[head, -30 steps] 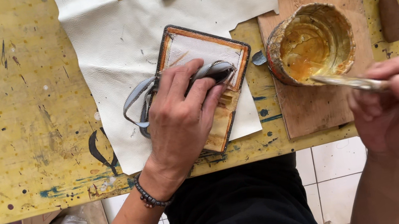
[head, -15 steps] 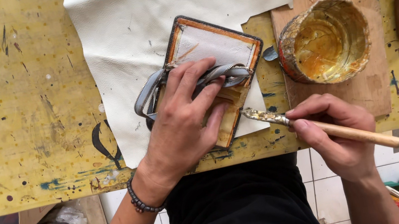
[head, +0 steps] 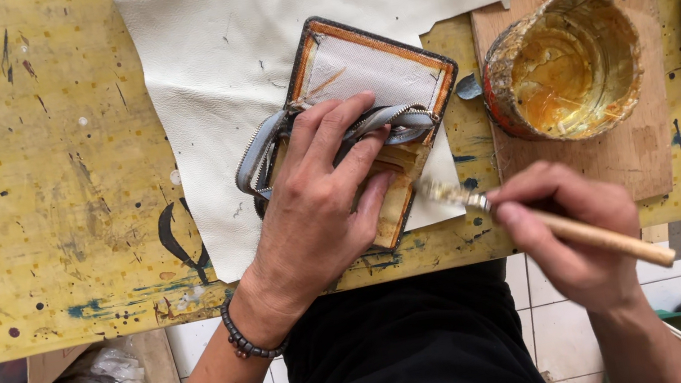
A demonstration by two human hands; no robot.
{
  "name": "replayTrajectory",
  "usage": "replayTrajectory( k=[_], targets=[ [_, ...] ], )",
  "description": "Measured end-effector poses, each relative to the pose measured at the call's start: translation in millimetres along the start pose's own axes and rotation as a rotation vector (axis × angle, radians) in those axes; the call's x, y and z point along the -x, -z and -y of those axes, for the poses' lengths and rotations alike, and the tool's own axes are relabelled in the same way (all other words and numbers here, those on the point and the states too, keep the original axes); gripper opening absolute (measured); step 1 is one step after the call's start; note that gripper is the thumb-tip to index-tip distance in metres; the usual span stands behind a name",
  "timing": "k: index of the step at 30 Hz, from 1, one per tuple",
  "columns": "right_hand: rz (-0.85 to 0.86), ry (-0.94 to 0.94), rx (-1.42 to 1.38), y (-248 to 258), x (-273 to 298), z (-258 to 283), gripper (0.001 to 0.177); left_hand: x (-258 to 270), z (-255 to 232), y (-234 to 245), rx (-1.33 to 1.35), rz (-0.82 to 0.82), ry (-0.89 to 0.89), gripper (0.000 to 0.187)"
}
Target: The person prepares a liquid adhesive by pouring a clear liquid from a bottle into a small container and stirring it with a brush. They then apply the adhesive to the interior edges and surfaces of a small zippered pouch using the brush.
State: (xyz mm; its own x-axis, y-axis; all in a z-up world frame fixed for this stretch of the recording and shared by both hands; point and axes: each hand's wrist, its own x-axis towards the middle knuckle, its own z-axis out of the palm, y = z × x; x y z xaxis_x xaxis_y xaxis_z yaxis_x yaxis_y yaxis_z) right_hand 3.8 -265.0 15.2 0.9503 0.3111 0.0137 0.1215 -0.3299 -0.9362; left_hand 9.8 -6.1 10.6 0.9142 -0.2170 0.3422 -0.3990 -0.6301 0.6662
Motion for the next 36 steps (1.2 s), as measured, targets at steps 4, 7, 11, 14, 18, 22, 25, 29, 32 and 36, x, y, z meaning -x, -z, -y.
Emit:
replayTrajectory(
  k=[4,7,11,14,18,22,25,29,32,36],
  targets=[
    [0.097,0.043,0.051,-5.5,6.1,11.0,0.009,0.2,-0.4,0.8,0.004,-0.001,0.011,0.023],
    [-0.008,0.046,-0.009,-0.1,1.1,-1.8,0.008,-0.4,-0.2,0.5,0.01,-0.004,0.001,0.023],
    [0.065,0.047,0.008,-5.3,6.3,4.6,0.009,-0.1,-1.1,1.8,-0.006,0.004,0.011,0.023],
    [0.132,0.063,0.028,-7.3,7.4,7.9,0.01,-1.2,-0.9,1.3,0.003,0.006,0.011,0.024],
    [0.022,0.04,0.001,-5.8,7.5,0.6,0.007,0.6,-1.6,0.4,-0.002,0.0,0.011,0.025],
    [0.093,0.05,0.042,-7.8,8.3,10.5,0.01,-0.5,-3.6,2.0,-0.016,-0.012,0.029,0.029],
    [0.031,-0.001,-0.003,-6.9,7.4,1.7,0.009,-2.4,-3.5,-0.2,-0.051,-0.032,0.031,0.034],
    [0.098,0.021,0.013,-2.0,11.8,4.6,0.01,0.3,-6.5,-4.1,-0.079,-0.049,0.081,0.045],
    [-0.046,0.01,-0.203,12.2,14.7,-11.4,0.012,0.2,-6.7,-9.4,-0.135,-0.096,0.127,0.043],
    [-0.33,0.043,-0.267,34.4,10.8,-22.7,0.023,-1.7,-9.4,-6.5,-0.13,-0.106,0.178,0.042]
  ],
)
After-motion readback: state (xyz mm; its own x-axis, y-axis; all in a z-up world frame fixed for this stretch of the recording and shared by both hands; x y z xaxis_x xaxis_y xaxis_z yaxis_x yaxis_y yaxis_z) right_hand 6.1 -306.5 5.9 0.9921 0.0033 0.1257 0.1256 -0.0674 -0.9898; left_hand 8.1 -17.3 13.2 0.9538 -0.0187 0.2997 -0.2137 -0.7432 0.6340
